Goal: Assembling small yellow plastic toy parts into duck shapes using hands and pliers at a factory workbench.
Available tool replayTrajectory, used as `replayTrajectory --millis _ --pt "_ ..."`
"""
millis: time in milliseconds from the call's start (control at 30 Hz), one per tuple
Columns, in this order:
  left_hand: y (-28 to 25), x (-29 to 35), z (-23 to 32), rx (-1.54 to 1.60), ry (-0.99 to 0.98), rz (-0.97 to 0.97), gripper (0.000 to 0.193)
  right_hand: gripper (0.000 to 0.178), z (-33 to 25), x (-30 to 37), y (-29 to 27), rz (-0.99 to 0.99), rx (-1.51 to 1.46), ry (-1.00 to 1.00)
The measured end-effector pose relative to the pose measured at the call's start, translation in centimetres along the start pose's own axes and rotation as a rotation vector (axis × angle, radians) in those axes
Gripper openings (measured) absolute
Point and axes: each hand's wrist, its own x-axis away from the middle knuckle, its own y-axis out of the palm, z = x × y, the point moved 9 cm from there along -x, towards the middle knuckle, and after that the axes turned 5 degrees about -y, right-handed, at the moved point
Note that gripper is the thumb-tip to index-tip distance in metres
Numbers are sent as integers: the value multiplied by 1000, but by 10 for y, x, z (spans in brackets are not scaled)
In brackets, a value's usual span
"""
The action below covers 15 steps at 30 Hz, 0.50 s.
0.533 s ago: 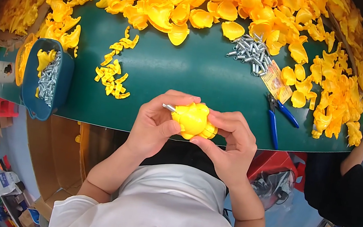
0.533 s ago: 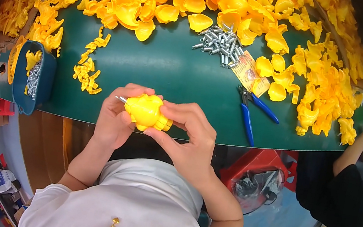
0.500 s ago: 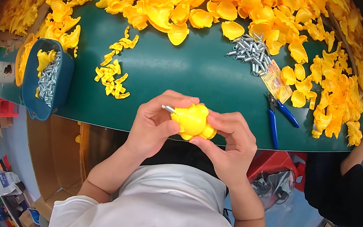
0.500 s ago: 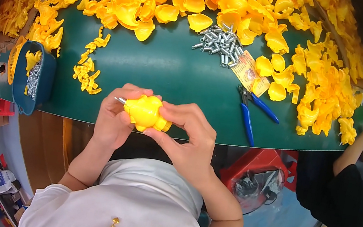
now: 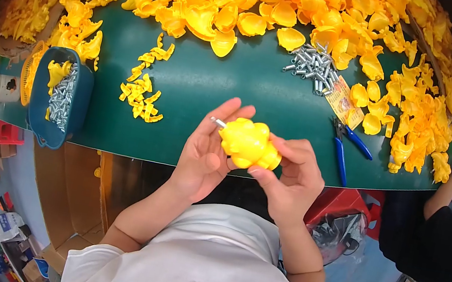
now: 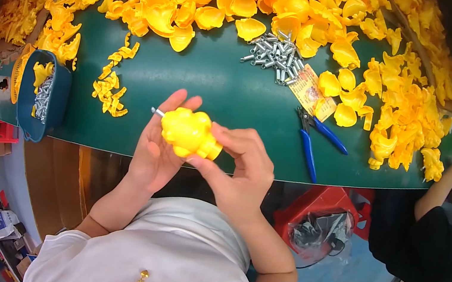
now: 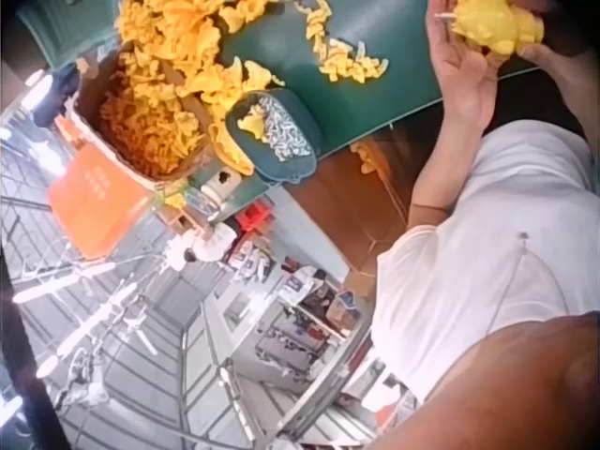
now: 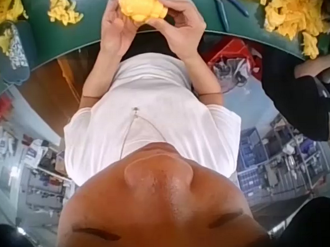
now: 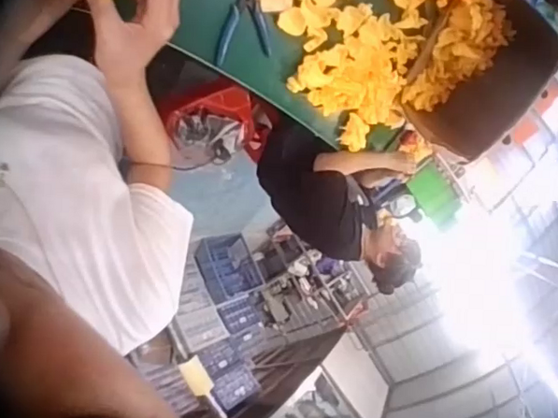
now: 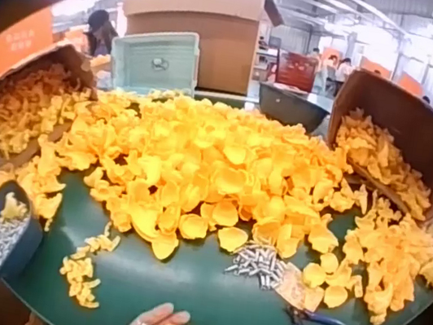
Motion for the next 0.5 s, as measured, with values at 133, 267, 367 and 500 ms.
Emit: replayTrajectory --millis 133,267,367,500 --pt "-17 4 -12 19 -58 112 56 45 27 11 14 162 -492 239" --pt "-20 3 9 77 76 84 38 43 27 6 24 10 -375 254" --pt "-11 10 34 -434 243 20 26 43 1 -8 23 -67 -147 106" --pt "1 14 44 -590 351 6 24 28 -5 -16 32 -155 -76 28"
